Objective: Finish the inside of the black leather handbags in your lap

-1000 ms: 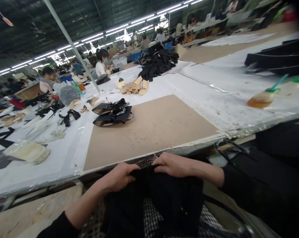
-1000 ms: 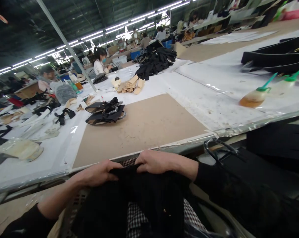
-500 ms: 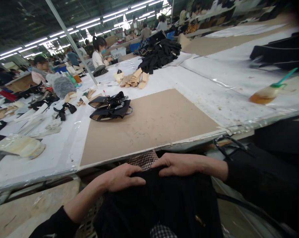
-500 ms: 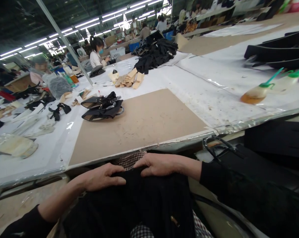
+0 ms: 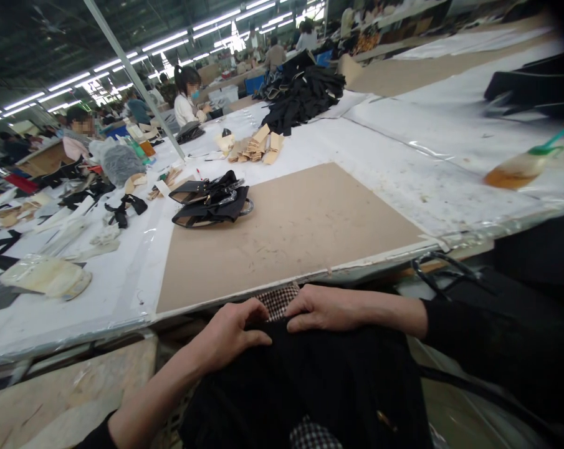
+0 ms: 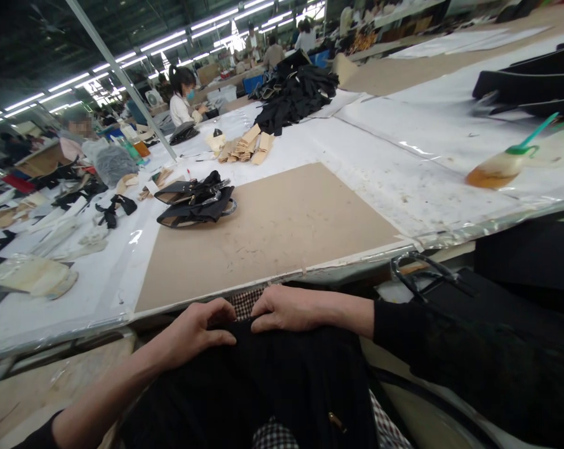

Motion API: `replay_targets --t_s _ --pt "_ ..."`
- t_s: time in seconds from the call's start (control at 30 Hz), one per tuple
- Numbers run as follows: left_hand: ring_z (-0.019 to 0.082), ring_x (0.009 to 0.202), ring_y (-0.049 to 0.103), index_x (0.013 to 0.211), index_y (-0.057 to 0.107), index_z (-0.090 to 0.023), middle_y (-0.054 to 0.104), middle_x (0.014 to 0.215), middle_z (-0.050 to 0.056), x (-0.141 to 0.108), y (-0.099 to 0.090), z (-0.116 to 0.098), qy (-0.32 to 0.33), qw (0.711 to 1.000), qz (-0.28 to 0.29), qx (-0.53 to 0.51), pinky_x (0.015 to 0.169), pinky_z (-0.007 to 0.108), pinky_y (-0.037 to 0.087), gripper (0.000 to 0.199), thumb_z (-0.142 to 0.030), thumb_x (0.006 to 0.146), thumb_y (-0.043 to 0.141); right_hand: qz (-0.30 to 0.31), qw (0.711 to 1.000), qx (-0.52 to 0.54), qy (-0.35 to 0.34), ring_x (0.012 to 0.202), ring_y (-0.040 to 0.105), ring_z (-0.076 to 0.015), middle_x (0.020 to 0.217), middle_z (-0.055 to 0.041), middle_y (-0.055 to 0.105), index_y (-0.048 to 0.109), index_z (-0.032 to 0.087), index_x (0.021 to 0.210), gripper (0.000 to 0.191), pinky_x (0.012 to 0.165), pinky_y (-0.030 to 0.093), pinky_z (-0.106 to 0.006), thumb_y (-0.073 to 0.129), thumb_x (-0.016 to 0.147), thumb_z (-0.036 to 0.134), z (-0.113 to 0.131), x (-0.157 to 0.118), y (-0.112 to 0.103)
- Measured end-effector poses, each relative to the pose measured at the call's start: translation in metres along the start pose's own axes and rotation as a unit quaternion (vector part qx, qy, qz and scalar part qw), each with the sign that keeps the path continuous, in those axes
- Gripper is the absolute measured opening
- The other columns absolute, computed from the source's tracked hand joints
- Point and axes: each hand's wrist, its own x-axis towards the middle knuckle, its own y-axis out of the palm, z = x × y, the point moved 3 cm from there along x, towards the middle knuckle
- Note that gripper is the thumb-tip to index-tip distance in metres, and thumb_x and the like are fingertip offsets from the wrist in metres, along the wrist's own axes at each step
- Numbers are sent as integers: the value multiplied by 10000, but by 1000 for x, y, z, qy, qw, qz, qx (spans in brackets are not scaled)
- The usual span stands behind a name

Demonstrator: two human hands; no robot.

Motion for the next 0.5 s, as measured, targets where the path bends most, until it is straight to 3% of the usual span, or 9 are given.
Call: replay_targets --t_s 0.1,0.23,0.37,0.5 --pt "163 777 600 891 601 -219 660 828 -29 -3 -1 -2 9 999 -40 35 696 221 430 194 -238 768 750 -15 1000 -8 6 612 491 -121 682 26 597 725 127 847 265 624 398 -228 548 899 317 1 0 1" --pt "154 741 588 862 599 -227 652 806 -34 -2 -6 -12 29 995 -44 85 665 215 412 137 -224 798 720 -25 999 -35 9 599 501 -121 670 29 594 730 143 899 230 602 388 -224 530 898 256 10 0 -5" --pt "156 726 588 875 574 -235 656 791 -37 7 -9 -15 42 991 -50 114 655 218 400 118 -211 828 680 -58 993 -102 27 630 561 -143 730 -5 674 733 160 896 208 617 401 -236 529 886 201 15 2 -10" --pt "174 754 597 874 567 -234 664 826 -19 17 -1 -2 41 982 -63 172 663 236 388 127 -186 817 670 -98 980 -171 36 795 638 -199 905 -67 731 734 170 959 189 715 439 -263 564 880 197 3 5 -4"
